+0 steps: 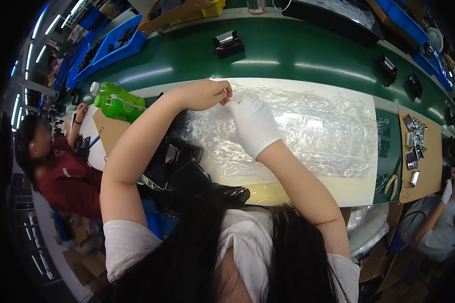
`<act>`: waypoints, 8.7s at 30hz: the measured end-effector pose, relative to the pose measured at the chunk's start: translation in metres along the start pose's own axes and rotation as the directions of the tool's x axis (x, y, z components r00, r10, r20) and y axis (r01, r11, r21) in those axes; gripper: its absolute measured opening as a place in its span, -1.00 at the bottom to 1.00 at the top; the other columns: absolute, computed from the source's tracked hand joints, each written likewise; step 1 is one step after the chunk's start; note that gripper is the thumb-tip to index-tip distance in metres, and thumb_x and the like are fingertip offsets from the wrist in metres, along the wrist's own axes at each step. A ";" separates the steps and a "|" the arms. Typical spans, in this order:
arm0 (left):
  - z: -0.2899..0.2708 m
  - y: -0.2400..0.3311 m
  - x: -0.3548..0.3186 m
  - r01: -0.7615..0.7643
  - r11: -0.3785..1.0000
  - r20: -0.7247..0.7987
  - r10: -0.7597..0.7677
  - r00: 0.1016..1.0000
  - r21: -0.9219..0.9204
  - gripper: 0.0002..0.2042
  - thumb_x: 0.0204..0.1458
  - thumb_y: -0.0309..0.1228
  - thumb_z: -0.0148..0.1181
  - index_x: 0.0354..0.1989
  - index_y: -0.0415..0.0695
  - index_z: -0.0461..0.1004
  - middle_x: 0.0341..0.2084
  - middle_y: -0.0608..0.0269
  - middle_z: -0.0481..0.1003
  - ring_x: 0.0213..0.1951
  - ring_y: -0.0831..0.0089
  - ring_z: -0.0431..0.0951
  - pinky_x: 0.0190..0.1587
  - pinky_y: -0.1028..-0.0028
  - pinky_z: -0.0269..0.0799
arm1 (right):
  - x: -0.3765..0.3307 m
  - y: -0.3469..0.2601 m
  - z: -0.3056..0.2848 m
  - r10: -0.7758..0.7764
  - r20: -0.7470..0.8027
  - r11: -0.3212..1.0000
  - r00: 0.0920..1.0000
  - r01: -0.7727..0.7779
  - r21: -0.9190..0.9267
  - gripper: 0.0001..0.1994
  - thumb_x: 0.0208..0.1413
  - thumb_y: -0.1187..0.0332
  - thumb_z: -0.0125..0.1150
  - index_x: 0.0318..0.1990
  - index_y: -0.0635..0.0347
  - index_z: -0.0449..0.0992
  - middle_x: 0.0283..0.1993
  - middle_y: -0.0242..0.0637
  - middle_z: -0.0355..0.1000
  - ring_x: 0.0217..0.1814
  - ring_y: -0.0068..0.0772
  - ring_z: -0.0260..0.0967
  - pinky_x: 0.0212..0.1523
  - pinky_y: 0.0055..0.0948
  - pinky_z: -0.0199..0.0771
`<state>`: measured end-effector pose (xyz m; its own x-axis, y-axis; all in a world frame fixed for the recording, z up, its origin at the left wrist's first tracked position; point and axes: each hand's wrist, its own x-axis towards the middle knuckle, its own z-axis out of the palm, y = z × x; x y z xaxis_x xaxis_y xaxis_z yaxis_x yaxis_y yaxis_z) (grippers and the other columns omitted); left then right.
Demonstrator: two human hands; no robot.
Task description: The person peels protective film from transparent plates and inserts the plates into black device housings, placing the assembled housings onto the assembly table.
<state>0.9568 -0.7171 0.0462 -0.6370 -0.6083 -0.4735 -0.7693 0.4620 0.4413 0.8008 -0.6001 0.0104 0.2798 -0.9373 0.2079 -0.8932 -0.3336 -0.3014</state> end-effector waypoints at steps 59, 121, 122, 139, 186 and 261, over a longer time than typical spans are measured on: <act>0.056 0.065 -0.091 -0.530 0.778 -0.539 0.302 0.786 -0.337 -0.30 -0.78 -0.26 0.67 -0.33 -0.14 0.40 -0.40 0.35 0.42 -0.33 0.42 0.34 -0.18 0.48 0.25 | -0.055 0.010 -0.085 -0.049 0.360 0.365 0.932 -0.318 0.875 -0.79 0.14 0.29 0.28 -0.40 0.26 0.54 -0.57 -0.38 0.43 -0.58 -0.63 0.28 -0.54 -0.62 0.23; 0.058 0.029 -0.047 0.613 0.739 -0.782 -0.194 0.592 0.280 -0.77 0.00 -0.45 0.12 -0.15 -0.21 0.38 -0.30 0.08 0.49 -0.27 0.09 0.55 -0.17 0.25 0.44 | -0.100 0.046 -0.042 0.452 -0.271 0.401 0.850 0.077 0.913 -0.75 -0.16 0.69 0.38 -0.26 0.29 0.64 -0.33 -0.30 0.47 -0.40 -0.59 0.32 -0.32 -0.67 0.37; 0.064 0.026 -0.059 0.616 0.737 -0.782 -0.198 0.591 0.279 -0.77 0.00 -0.45 0.12 -0.15 -0.21 0.38 -0.30 0.08 0.49 -0.27 0.09 0.55 -0.17 0.25 0.44 | -0.102 0.051 -0.041 0.423 -0.270 0.410 0.865 0.084 0.908 -0.75 -0.15 0.69 0.37 -0.24 0.29 0.63 -0.32 -0.29 0.48 -0.38 -0.58 0.34 -0.30 -0.66 0.40; 0.045 0.064 -0.086 -0.604 0.401 -0.721 -0.468 0.511 -0.688 -0.81 0.12 -0.47 0.02 -0.16 -0.29 0.44 -0.33 0.21 0.52 -0.31 0.44 0.47 -0.18 0.55 0.34 | -0.062 0.032 -0.063 0.469 0.054 -0.040 0.882 -0.040 0.998 -0.92 0.07 0.51 0.29 -0.27 0.20 0.63 -0.50 -0.36 0.49 -0.55 -0.72 0.27 -0.55 -0.79 0.22; 0.105 0.106 -0.023 -0.289 -0.925 -0.339 -0.196 0.920 -0.247 -0.79 0.06 -0.39 0.12 -0.17 -0.21 0.43 -0.21 0.18 0.55 -0.16 0.30 0.56 0.09 0.32 0.44 | -0.074 0.015 -0.035 0.578 0.088 -0.205 0.811 0.040 0.978 -0.94 0.22 0.50 0.12 -0.22 0.28 0.41 -0.39 -0.20 0.53 -0.54 -0.56 0.45 -0.47 -0.67 0.50; 0.120 0.097 -0.014 -0.552 -0.686 -0.561 -0.247 0.790 -0.475 -0.63 0.17 -0.38 0.00 0.14 -0.21 0.22 0.05 0.04 0.38 0.03 0.26 0.44 0.13 0.32 0.35 | -0.053 0.039 -0.034 0.351 0.190 -0.279 0.917 -0.091 0.956 -0.79 0.18 0.36 0.21 -0.12 0.27 0.40 -0.37 -0.23 0.46 -0.49 -0.55 0.40 -0.45 -0.64 0.42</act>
<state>0.8853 -0.5870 0.0041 -0.2854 -0.9568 -0.0553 0.9024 -0.2877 0.3208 0.7393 -0.5600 0.0196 0.0097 -0.9957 -0.0919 0.5603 0.0815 -0.8243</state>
